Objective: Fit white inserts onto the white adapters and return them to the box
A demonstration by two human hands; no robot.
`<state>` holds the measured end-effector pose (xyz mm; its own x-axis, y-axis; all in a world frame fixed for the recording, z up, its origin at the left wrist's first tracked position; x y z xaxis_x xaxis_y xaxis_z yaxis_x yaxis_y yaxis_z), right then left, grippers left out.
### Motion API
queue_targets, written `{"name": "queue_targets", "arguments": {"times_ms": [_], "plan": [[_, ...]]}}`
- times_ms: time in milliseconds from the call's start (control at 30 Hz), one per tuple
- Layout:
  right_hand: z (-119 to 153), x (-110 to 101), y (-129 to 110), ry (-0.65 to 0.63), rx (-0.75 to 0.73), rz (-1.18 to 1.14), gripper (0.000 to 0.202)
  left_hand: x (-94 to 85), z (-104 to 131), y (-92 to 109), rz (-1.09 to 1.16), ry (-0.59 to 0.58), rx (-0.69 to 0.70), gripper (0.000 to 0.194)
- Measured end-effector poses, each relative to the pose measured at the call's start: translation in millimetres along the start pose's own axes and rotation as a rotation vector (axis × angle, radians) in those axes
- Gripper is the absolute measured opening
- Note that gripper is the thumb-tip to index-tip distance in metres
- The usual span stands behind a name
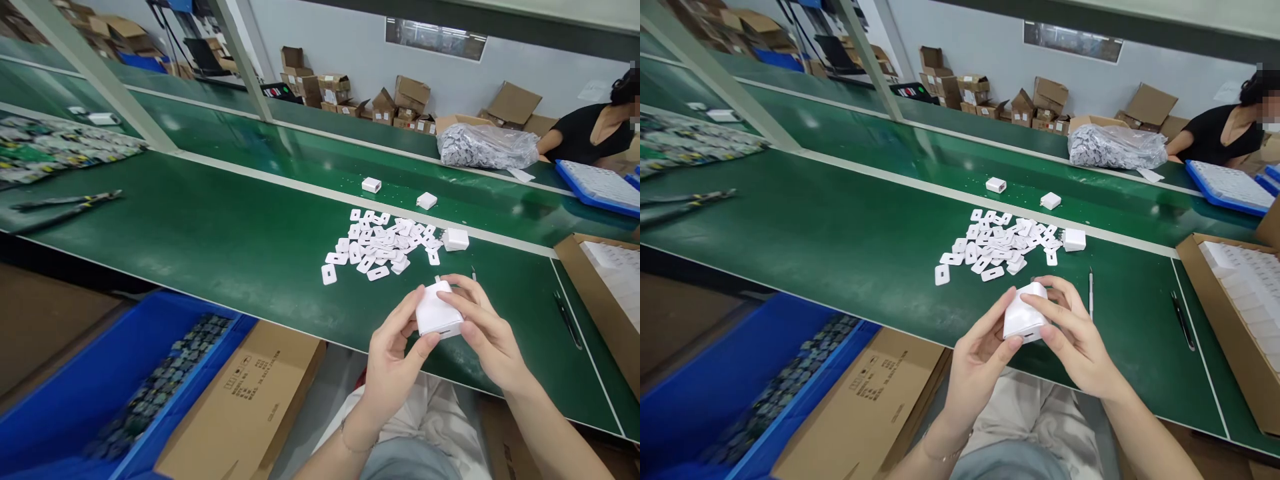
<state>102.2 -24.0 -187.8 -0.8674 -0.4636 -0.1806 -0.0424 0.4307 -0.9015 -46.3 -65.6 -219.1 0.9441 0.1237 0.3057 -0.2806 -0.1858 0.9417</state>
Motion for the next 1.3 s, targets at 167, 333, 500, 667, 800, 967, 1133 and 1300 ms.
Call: {"name": "queue_targets", "arguments": {"times_ms": [167, 333, 500, 667, 800, 967, 1133, 1300], "plan": [[2, 6, 2, 0.072, -0.093, 0.037, 0.037, 1.9, 4, -1, -0.044, -0.008, 0.071, 0.034], [5, 9, 1, 0.100, -0.201, 0.145, 0.035, 2.8, 7, -8, -0.053, -0.030, 0.157, 0.051], [9, 18, -2, 0.181, -0.293, 0.257, 0.026, 5.8, 4, -2, -0.248, -0.035, 0.473, 0.033], [10, 27, -2, 0.298, -0.352, 0.311, 0.023, 9.2, -2, 2, -0.304, -0.020, 0.651, 0.032], [10, 28, 5, 0.341, -0.209, 0.188, 0.022, 8.0, -4, -4, -0.289, -0.013, 0.566, 0.028], [13, 27, 14, 0.416, -0.070, 0.009, 0.021, 7.9, -4, -9, -0.283, -0.068, 0.364, 0.031], [17, 27, 12, 0.388, -0.085, -0.047, 0.021, 8.3, -5, -5, -0.193, -0.078, 0.335, 0.024], [24, 25, 10, 0.342, -0.212, -0.072, 0.016, 10.2, 0, 5, -0.186, -0.135, 0.377, 0.017]]}}
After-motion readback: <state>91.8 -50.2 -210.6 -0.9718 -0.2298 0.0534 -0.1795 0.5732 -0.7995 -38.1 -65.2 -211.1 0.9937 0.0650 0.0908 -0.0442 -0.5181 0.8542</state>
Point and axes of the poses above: each hand's wrist, its own z-axis away from the middle knuckle, its own x-axis out of the palm, y = z × x, the point moved 1 cm from there along -z, towards the middle knuckle, and after that the axes turned 8 degrees about -z, right-handed, at the moved point
